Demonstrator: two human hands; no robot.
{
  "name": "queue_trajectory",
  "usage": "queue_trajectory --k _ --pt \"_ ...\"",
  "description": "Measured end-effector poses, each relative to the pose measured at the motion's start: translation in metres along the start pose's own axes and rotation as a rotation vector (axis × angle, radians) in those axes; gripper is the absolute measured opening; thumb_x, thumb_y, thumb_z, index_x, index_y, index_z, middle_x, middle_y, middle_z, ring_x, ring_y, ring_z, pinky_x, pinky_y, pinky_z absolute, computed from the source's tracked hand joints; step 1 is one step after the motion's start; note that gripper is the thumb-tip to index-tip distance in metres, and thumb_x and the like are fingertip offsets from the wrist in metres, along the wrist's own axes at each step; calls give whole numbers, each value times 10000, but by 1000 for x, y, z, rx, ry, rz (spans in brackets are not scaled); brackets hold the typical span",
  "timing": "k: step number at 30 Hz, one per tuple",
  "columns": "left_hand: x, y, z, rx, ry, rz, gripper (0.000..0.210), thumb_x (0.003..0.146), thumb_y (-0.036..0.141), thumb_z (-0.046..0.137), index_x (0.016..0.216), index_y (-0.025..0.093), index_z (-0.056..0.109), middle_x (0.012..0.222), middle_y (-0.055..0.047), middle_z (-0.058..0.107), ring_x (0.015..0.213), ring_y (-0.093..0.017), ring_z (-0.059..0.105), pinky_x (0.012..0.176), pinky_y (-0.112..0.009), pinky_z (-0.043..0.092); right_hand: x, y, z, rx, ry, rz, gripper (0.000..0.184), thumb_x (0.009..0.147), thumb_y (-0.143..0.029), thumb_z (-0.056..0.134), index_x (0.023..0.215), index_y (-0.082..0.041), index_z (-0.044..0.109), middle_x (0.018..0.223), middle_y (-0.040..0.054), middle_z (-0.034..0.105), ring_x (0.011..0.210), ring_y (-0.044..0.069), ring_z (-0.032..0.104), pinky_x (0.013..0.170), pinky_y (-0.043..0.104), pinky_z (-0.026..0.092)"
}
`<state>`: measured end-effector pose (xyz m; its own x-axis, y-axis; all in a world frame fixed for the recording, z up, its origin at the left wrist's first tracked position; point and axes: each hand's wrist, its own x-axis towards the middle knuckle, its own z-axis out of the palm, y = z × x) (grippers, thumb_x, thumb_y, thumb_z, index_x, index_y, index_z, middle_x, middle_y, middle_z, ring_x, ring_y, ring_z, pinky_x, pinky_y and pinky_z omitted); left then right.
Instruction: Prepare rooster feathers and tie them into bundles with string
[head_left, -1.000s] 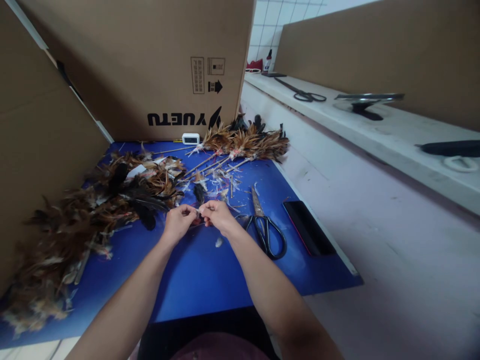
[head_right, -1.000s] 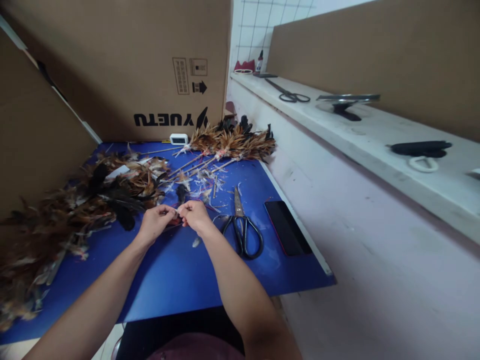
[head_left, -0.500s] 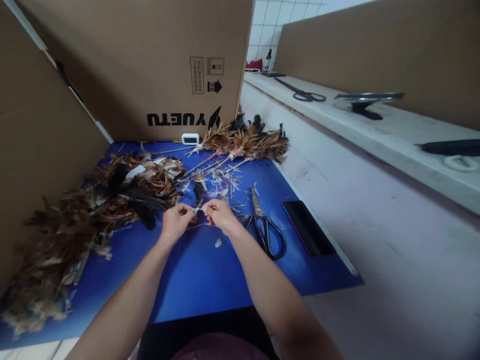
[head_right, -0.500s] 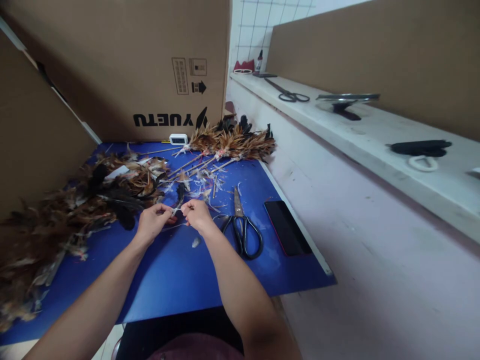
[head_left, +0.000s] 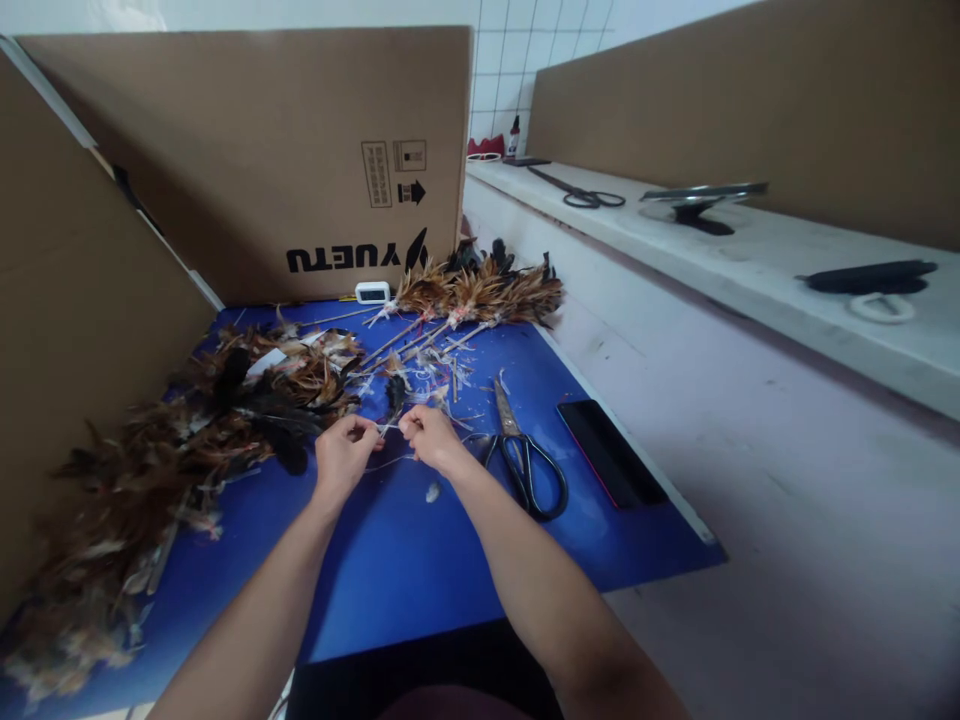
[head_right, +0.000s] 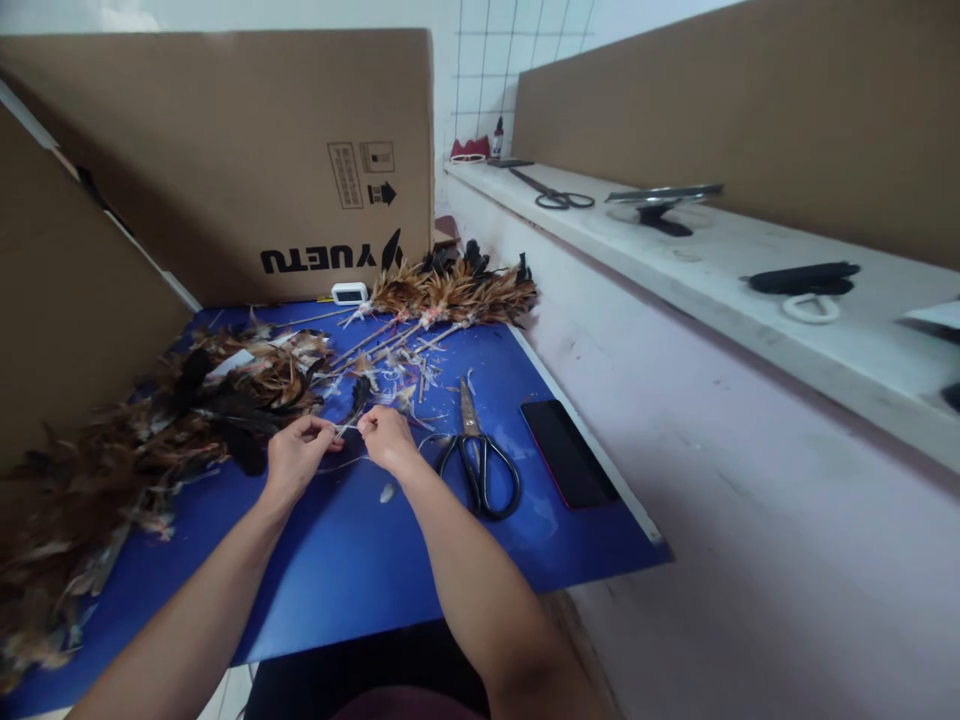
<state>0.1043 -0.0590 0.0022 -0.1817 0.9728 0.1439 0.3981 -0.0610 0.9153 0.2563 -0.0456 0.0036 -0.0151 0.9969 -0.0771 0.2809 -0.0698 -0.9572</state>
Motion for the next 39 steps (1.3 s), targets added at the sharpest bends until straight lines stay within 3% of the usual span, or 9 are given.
queue_trajectory --k 10,18,26,30,33,39 --pt "1 -6 0 44 100 190 132 743 288 611 752 166 659 661 -24 712 610 -183 698 627 -272 548 2 1 2 42 15 -47 127 713 -100 569 631 -194 595 558 -24 578 611 133 567 656 261 461" --pt "-5 0 -4 152 227 410 98 771 241 604 726 175 662 665 -14 681 610 -151 648 617 -251 513 2 2 7 166 -19 -48 107 716 -94 558 678 -189 586 598 -21 587 542 110 531 556 231 438" --pt "-8 8 -9 239 305 641 74 762 201 596 723 188 658 758 -32 687 716 -149 643 697 -245 517 -4 -9 11 407 -125 31 70 781 -196 514 718 -177 536 643 -13 595 508 90 524 463 201 435" --pt "-6 3 -13 331 292 752 81 766 172 578 760 201 653 797 -43 696 804 -164 663 817 -263 517 -10 -12 13 546 -196 51 144 751 -310 586 751 -178 529 742 2 643 601 92 580 497 187 453" --pt "-7 1 -14 423 241 821 108 799 180 549 792 206 654 845 -56 701 840 -167 670 846 -263 518 -14 -12 17 701 -229 69 250 661 -359 687 724 -181 523 675 -20 622 593 97 578 483 184 439" --pt "-14 5 -11 495 164 896 135 831 206 541 808 210 674 893 -67 710 860 -166 676 849 -266 531 -12 -7 23 741 -141 73 216 547 -209 711 685 -178 547 553 -66 572 495 82 525 465 191 429"
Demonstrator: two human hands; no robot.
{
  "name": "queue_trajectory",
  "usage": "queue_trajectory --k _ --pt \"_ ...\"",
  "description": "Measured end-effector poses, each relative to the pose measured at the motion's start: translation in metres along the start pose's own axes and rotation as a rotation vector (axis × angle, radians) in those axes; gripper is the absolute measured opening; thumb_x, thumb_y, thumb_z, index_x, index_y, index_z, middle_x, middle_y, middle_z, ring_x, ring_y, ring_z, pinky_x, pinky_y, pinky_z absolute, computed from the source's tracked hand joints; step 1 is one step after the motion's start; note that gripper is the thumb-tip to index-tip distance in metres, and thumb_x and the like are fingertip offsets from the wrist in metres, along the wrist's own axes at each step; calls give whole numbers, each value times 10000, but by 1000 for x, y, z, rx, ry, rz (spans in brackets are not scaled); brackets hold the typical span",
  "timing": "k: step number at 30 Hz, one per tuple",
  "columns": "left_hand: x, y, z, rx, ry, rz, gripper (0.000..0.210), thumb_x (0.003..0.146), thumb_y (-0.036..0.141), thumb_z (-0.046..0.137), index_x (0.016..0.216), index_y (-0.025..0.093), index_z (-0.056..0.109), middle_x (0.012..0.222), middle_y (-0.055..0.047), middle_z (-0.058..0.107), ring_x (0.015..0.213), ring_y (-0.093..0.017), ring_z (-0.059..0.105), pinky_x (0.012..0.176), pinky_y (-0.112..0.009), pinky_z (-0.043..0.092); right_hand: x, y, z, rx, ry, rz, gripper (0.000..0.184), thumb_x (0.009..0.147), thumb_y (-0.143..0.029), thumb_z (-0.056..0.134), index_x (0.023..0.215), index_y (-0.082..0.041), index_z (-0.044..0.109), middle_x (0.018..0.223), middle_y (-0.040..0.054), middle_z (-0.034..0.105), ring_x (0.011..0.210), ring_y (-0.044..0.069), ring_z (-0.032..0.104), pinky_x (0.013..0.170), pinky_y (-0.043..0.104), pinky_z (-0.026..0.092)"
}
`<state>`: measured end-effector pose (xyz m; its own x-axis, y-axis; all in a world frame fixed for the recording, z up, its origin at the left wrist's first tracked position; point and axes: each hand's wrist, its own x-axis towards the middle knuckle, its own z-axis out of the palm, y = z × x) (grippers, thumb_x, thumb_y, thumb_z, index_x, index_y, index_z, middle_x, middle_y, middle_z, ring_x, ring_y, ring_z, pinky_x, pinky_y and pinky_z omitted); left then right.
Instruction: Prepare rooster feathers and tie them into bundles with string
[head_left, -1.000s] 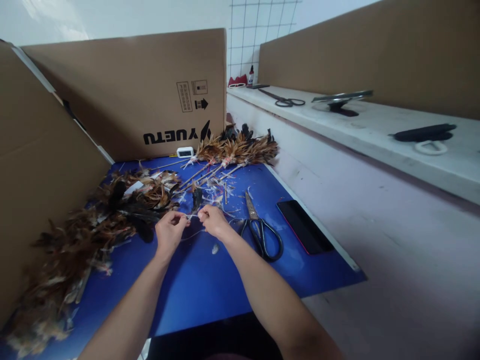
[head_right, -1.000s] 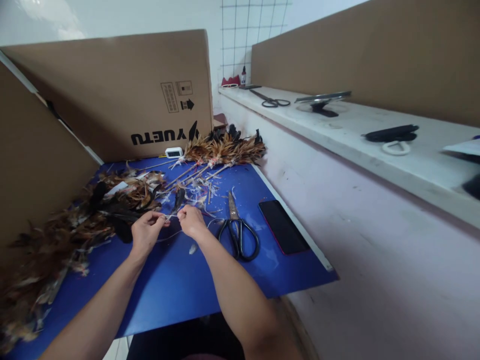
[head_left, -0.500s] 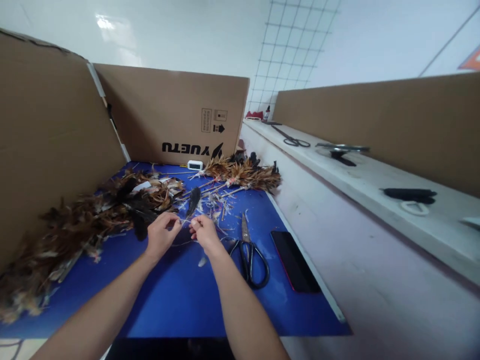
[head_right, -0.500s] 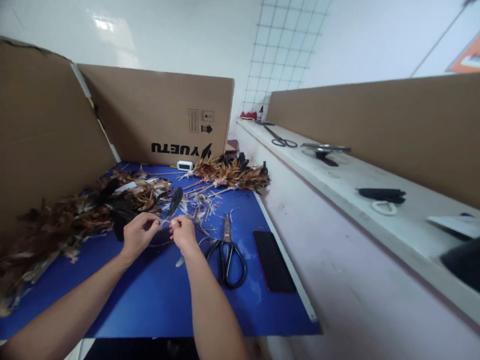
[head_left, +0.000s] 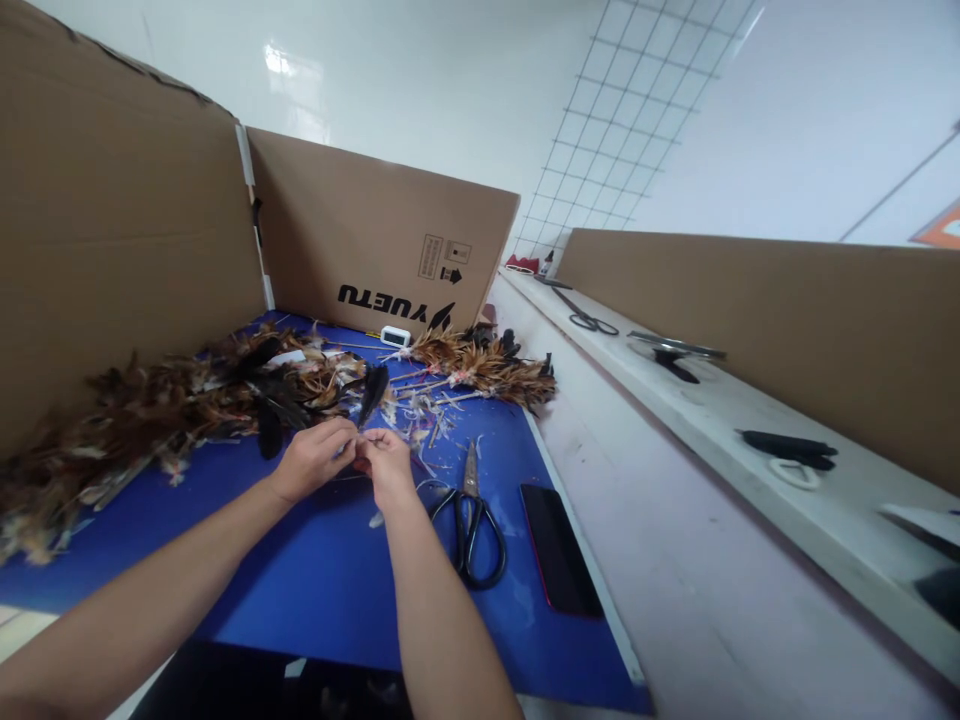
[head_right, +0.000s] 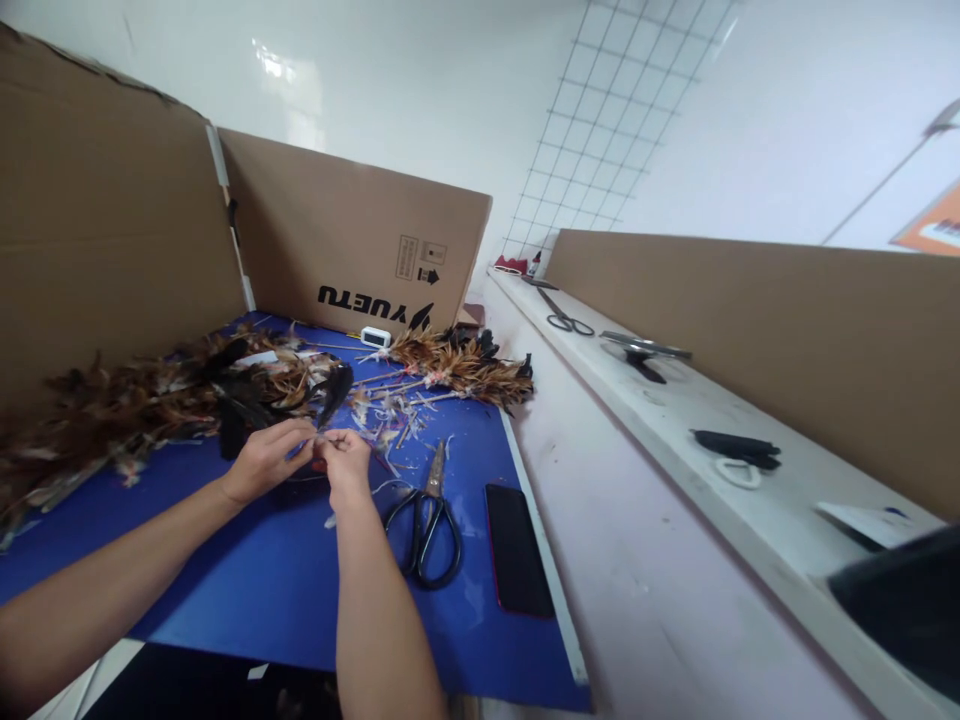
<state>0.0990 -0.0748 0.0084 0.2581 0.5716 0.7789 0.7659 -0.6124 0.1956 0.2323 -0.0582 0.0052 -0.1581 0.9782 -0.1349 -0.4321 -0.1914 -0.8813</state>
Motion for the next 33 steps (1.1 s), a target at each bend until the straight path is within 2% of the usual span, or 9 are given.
queue_trajectory --k 3,6,9,14,16,19,22,26,33 --pt "0 2 1 16 4 45 146 849 205 532 835 202 677 901 -71 713 867 -164 676 853 -270 533 1 0 -1 -14 14 -18 188 546 -175 679 683 -179 551 550 -73 566 484 78 516 458 189 427" --pt "-1 0 2 29 18 49 161 862 210 521 857 193 681 917 -83 714 885 -169 675 852 -276 535 1 -1 -1 1 -5 -17 191 583 -231 671 736 -183 569 586 -59 590 506 93 541 460 201 439" --pt "0 -1 2 3 -5 31 178 867 219 514 872 195 690 941 -91 715 920 -181 670 877 -302 530 1 -2 -1 44 -42 -16 221 623 -315 679 777 -179 597 612 -47 595 508 94 541 464 210 440" --pt "0 5 0 -90 -60 -38 167 842 246 540 854 216 703 945 -81 718 941 -192 663 913 -326 512 2 -1 -3 12 -32 -27 223 629 -361 696 699 -187 576 576 -52 558 508 96 518 465 211 425" --pt "2 8 0 -124 -40 -127 157 824 279 564 859 215 703 928 -74 717 930 -199 661 904 -326 508 2 -2 -4 0 -22 -31 219 630 -361 689 697 -192 565 580 -52 555 530 101 525 468 208 426" --pt "4 10 2 -310 13 -456 217 798 378 590 894 212 691 866 -53 710 818 -191 665 772 -288 539 2 -2 -6 -27 -12 -62 218 631 -364 684 712 -199 567 606 -51 548 575 105 530 459 193 412" --pt "7 9 3 -595 -98 -720 334 800 501 551 749 194 673 639 -28 657 573 -165 621 511 -239 509 4 -1 -7 -62 -27 -71 219 632 -364 686 712 -198 568 610 -54 538 563 91 500 438 176 382" --pt "8 10 5 -749 -210 -763 381 750 539 603 651 175 654 510 -16 597 449 -144 559 386 -215 433 6 1 -9 -75 -27 -36 205 626 -339 690 705 -190 574 573 -66 511 505 69 446 416 166 363" --pt "6 11 8 -821 -170 -839 289 672 459 709 644 179 642 482 4 576 424 -110 516 385 -192 390 7 1 -7 -120 46 -73 208 640 -334 697 720 -172 595 548 -63 516 476 60 433 408 167 357"
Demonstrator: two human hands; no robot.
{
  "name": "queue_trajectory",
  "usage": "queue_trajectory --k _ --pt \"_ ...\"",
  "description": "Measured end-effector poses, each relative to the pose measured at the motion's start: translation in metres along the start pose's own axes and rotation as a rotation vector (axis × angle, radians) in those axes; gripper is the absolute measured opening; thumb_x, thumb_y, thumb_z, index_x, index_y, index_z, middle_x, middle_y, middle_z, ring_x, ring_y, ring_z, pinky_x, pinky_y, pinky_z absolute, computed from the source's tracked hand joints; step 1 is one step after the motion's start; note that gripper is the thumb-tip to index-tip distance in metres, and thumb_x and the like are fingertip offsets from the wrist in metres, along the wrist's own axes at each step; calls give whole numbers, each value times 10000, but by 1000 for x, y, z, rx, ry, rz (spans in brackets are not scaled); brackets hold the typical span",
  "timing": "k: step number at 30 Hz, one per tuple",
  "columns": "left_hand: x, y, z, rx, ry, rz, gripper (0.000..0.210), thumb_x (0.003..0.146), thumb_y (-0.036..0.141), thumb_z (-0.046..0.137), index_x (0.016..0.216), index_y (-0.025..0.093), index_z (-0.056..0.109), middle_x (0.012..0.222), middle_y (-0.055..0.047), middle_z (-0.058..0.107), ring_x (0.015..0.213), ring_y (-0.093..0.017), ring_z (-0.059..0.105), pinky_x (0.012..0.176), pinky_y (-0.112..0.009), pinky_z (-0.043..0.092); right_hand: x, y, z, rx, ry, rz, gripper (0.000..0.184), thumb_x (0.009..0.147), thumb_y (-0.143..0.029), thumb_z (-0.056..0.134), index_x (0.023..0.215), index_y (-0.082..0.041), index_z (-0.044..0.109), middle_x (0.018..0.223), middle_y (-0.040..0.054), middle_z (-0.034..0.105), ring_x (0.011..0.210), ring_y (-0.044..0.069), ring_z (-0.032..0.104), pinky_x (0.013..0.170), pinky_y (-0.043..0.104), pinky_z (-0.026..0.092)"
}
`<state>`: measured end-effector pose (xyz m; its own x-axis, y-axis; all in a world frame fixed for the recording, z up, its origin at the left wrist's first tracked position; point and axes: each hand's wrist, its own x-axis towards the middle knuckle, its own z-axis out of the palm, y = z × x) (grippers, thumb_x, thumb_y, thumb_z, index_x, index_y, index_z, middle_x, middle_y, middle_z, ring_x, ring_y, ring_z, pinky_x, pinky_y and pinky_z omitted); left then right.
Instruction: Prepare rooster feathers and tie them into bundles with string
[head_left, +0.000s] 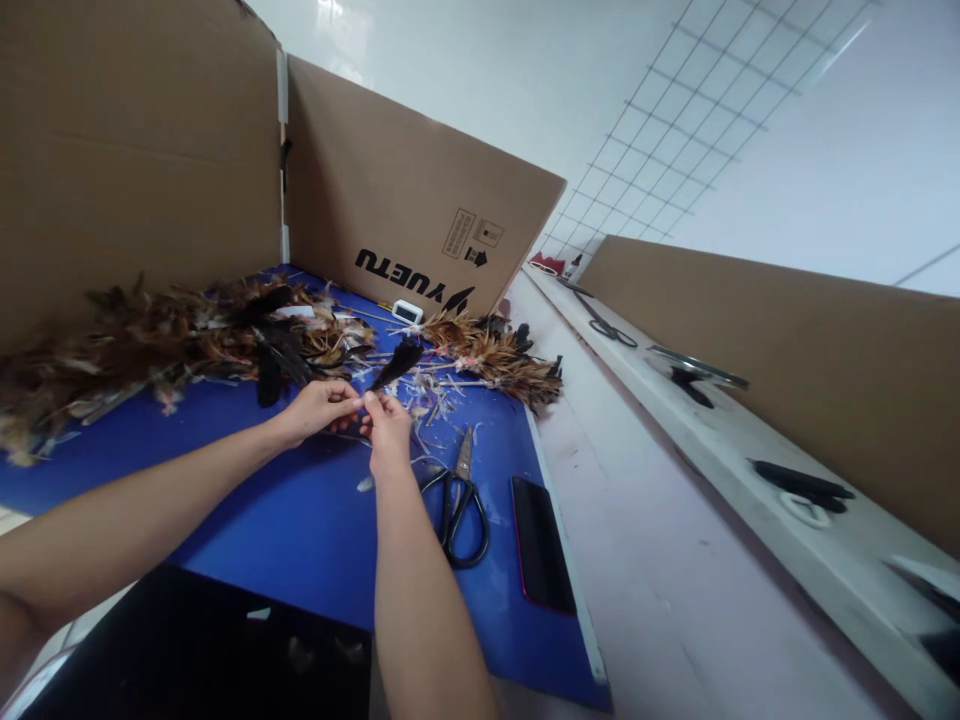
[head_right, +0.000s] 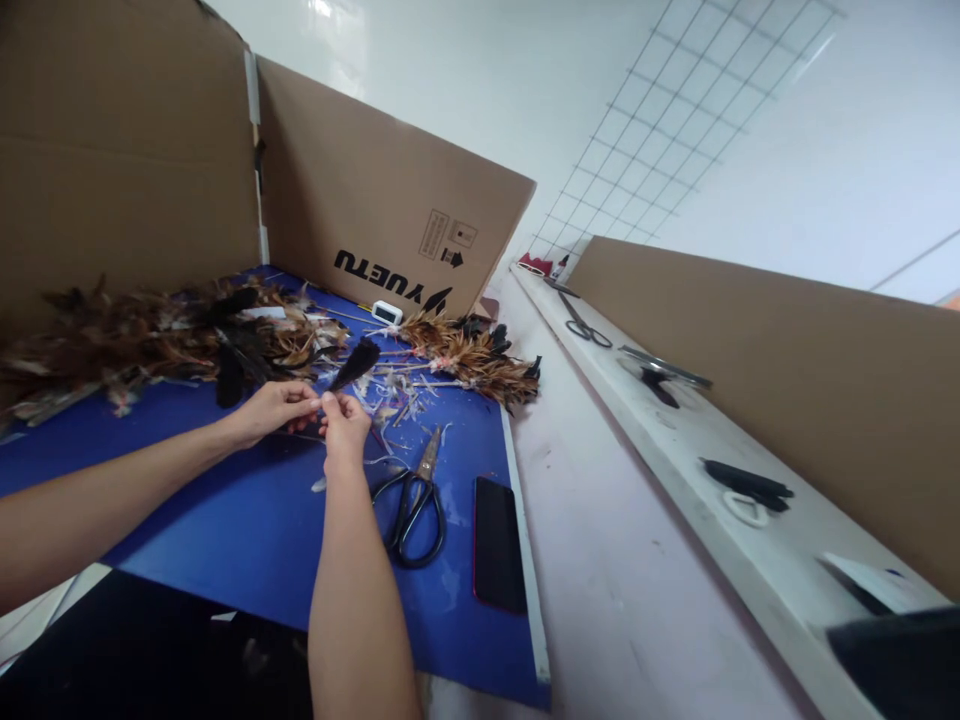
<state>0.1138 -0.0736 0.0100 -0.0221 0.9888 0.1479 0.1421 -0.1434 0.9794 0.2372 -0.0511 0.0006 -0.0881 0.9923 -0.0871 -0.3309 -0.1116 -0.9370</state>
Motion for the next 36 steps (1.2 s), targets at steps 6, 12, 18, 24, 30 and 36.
queue_trajectory --k 6,12,18,24,30,36 --pt "0 1 1 -30 -34 -47 296 677 453 714 623 173 635 525 -13 609 438 -112 529 402 -201 402 0 -1 -3 -24 9 -73 249 630 -371 703 643 -181 543 522 -70 483 485 66 430 422 177 357" --pt "2 -3 0 -170 -90 -102 306 690 436 721 595 160 630 558 -32 623 426 -91 505 402 -195 390 1 1 -7 -20 -30 -79 255 630 -380 707 656 -183 548 535 -69 500 502 71 452 454 181 376" --pt "0 3 1 -251 -116 -138 300 680 421 730 593 151 631 541 -29 595 411 -85 476 382 -196 358 2 4 -9 1 -78 -91 280 645 -405 711 701 -182 551 576 -63 548 509 71 493 477 184 383" --pt "-1 3 -1 -323 -171 -173 309 667 429 741 602 152 621 548 -29 587 416 -83 462 379 -202 357 -2 -1 -8 89 -170 -75 288 649 -390 724 715 -188 529 615 -61 570 529 77 528 515 201 424" --pt "-1 1 -2 -310 -169 -162 331 676 441 743 669 134 620 574 -13 588 447 -72 476 409 -187 370 -3 -2 -8 99 -207 -90 287 652 -403 727 726 -187 553 615 -67 560 527 79 520 532 217 447" --pt "0 5 0 -129 -39 -34 322 680 424 741 677 124 624 572 0 604 459 -71 499 436 -183 396 -1 -4 -6 -16 -35 -164 242 641 -357 715 726 -166 593 627 -46 571 557 78 500 485 190 392"
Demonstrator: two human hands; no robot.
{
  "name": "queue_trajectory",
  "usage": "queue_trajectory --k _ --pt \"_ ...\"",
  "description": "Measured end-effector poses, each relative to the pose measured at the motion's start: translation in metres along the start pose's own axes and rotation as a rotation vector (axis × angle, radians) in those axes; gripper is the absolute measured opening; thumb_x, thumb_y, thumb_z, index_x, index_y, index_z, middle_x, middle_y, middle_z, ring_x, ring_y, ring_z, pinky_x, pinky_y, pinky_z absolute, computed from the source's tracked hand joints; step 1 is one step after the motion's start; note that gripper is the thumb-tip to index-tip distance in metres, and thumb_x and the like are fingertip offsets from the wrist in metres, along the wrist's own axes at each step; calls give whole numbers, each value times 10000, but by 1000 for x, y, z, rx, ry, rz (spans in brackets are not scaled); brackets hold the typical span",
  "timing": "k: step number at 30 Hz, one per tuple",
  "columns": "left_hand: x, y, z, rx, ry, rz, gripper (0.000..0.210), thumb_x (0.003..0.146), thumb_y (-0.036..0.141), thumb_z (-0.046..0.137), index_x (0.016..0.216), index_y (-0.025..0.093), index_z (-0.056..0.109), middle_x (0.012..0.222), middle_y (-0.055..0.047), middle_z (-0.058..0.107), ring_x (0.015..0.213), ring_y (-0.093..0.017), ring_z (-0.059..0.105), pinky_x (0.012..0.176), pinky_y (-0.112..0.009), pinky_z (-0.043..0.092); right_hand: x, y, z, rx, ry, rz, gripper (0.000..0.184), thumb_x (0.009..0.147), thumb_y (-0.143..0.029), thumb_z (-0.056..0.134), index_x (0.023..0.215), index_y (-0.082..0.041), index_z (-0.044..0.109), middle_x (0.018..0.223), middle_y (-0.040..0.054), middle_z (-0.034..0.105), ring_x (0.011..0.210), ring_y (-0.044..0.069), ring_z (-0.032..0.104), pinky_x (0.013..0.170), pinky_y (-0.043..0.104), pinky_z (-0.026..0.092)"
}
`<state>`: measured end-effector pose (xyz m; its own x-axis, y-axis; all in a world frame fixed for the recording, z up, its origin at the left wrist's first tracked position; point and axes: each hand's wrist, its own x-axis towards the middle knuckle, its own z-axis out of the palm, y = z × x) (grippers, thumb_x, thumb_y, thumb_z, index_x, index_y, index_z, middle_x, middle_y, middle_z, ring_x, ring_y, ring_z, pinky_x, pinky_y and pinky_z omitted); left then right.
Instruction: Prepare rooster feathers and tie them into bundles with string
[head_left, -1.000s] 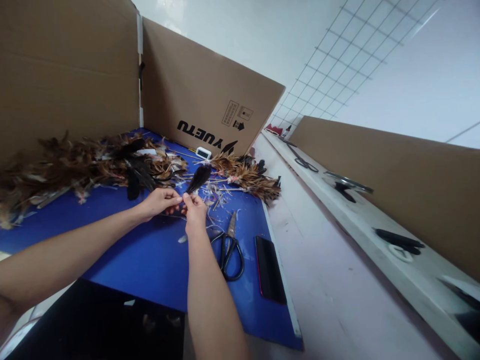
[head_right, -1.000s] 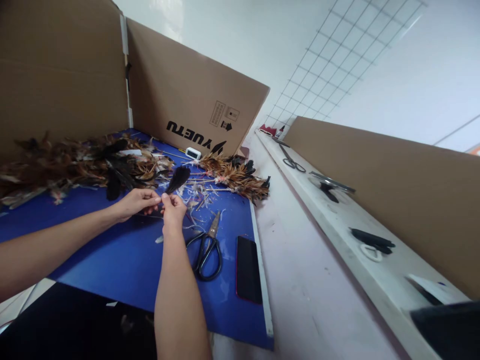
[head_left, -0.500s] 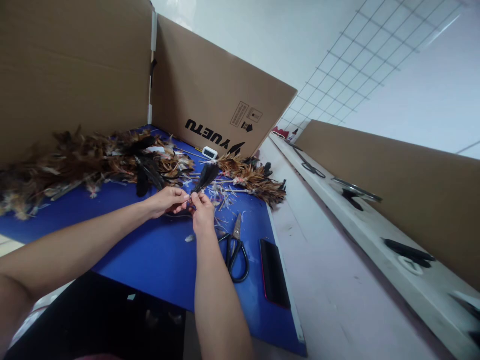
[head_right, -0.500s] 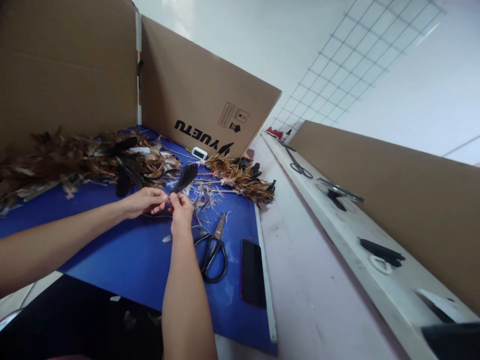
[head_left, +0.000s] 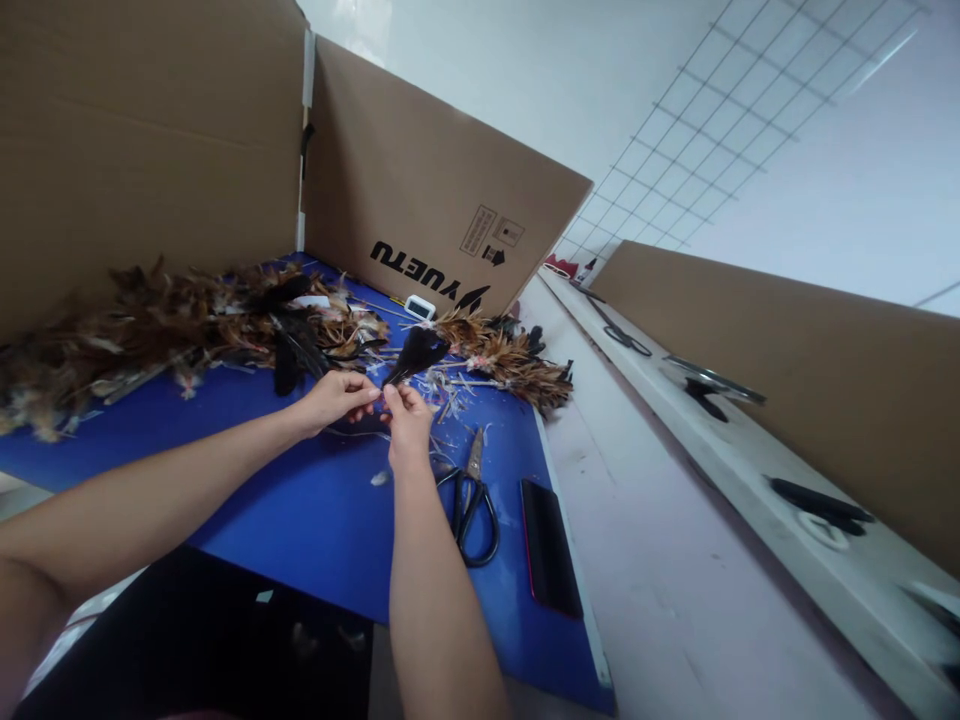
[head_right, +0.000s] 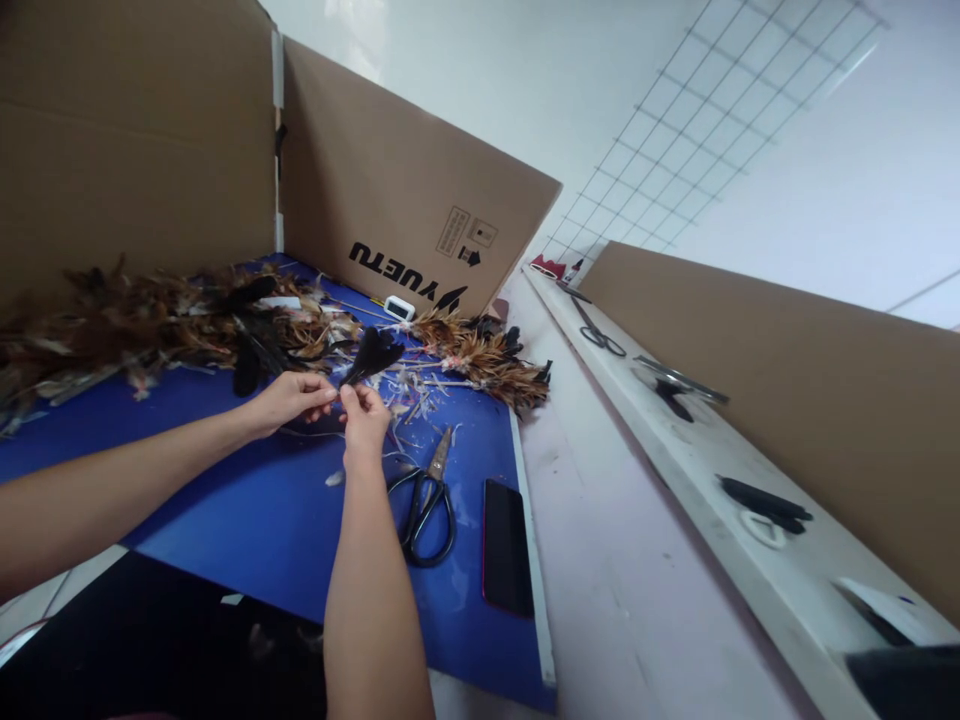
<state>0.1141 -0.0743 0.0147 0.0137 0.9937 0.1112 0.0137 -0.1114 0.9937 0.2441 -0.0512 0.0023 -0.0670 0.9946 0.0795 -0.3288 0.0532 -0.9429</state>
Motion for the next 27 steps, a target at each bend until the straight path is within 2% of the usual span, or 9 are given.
queue_trajectory --k 2,5,13,27 --pt "0 1 0 88 34 50 320 690 429 726 671 125 628 559 5 599 451 -73 499 432 -185 396 1 -1 0 -23 38 -4 231 626 -340 711 721 -161 600 621 -48 554 555 75 477 474 189 384" --pt "-1 3 0 110 40 51 319 692 430 721 665 126 628 553 10 596 449 -73 499 430 -184 397 2 -2 0 -35 37 -6 216 632 -336 694 720 -163 601 616 -50 539 564 79 471 474 192 386" --pt "1 -3 -2 -114 -61 -157 309 687 400 743 661 121 613 573 -4 597 450 -60 481 419 -174 365 1 1 -3 1 -51 -3 185 666 -319 674 738 -169 593 655 -43 584 597 88 533 502 190 405" --pt "2 -6 -5 -168 -84 -196 264 704 372 743 709 127 647 594 -5 598 457 -58 486 426 -175 363 1 1 -3 -3 -71 19 186 677 -332 678 717 -175 587 610 -46 593 565 87 536 504 190 401"
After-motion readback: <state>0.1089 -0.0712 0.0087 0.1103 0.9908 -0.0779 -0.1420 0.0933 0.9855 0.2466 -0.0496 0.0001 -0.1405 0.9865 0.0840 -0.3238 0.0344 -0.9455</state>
